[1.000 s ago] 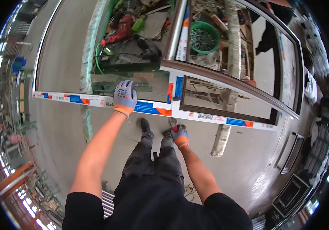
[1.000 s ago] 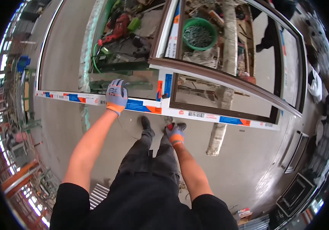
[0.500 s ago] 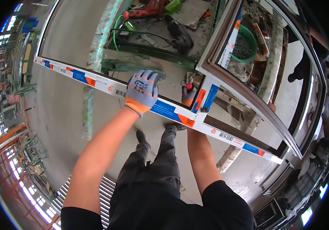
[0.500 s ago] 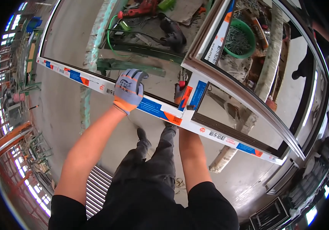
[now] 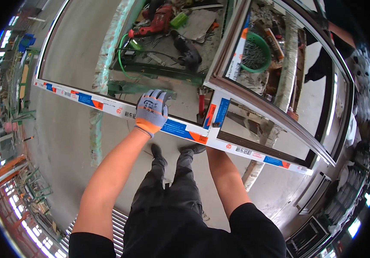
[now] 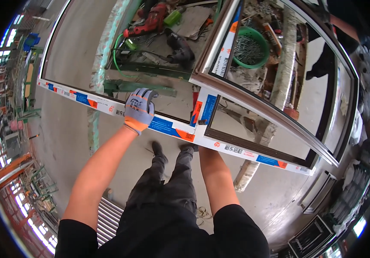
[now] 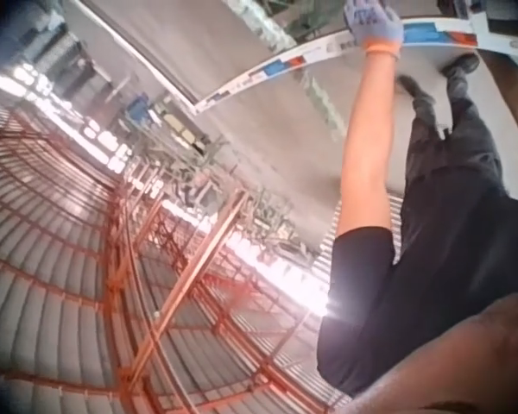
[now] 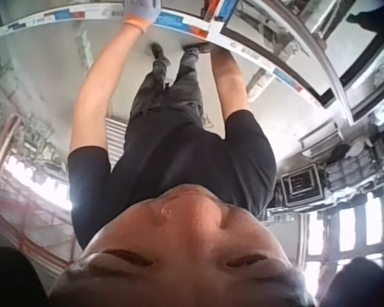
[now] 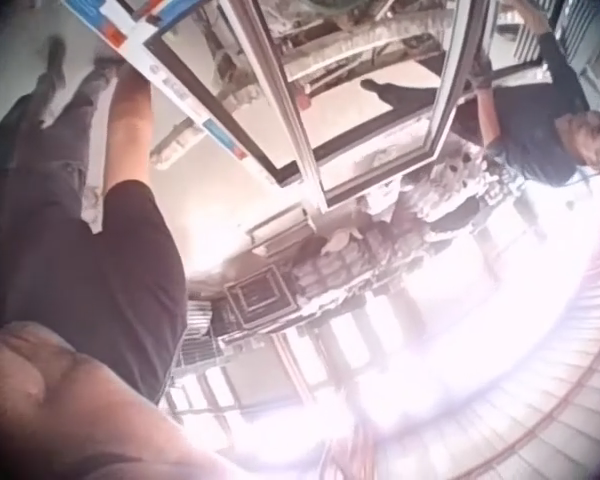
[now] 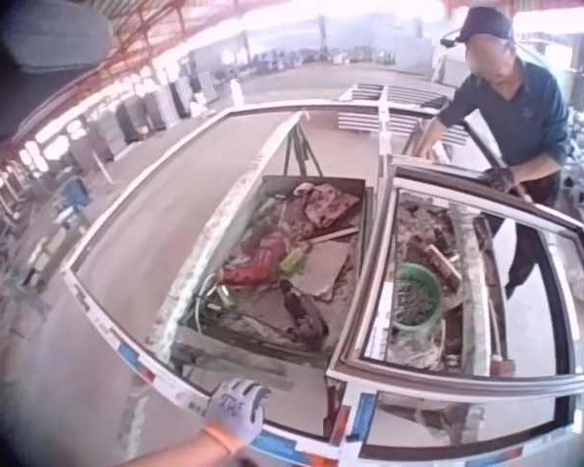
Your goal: Assembling a metal window frame by applying sealant, fitting components, and securing with screws and tools.
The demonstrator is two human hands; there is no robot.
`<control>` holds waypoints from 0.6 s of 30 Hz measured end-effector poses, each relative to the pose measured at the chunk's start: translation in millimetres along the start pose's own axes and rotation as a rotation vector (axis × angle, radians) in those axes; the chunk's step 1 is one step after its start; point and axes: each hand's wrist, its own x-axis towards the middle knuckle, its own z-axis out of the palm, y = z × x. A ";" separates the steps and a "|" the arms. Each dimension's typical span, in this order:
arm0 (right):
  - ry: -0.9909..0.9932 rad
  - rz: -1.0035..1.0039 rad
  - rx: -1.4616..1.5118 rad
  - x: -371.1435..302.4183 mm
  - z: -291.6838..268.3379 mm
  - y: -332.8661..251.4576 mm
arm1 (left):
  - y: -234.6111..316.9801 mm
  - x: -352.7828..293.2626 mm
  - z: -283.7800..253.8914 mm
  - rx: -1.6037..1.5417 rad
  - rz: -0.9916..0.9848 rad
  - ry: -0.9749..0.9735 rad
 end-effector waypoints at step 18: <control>0.037 0.585 0.529 -319.5 -194.0 36.9 | -21.1 -10.7 34.9 -0.073 0.095 0.263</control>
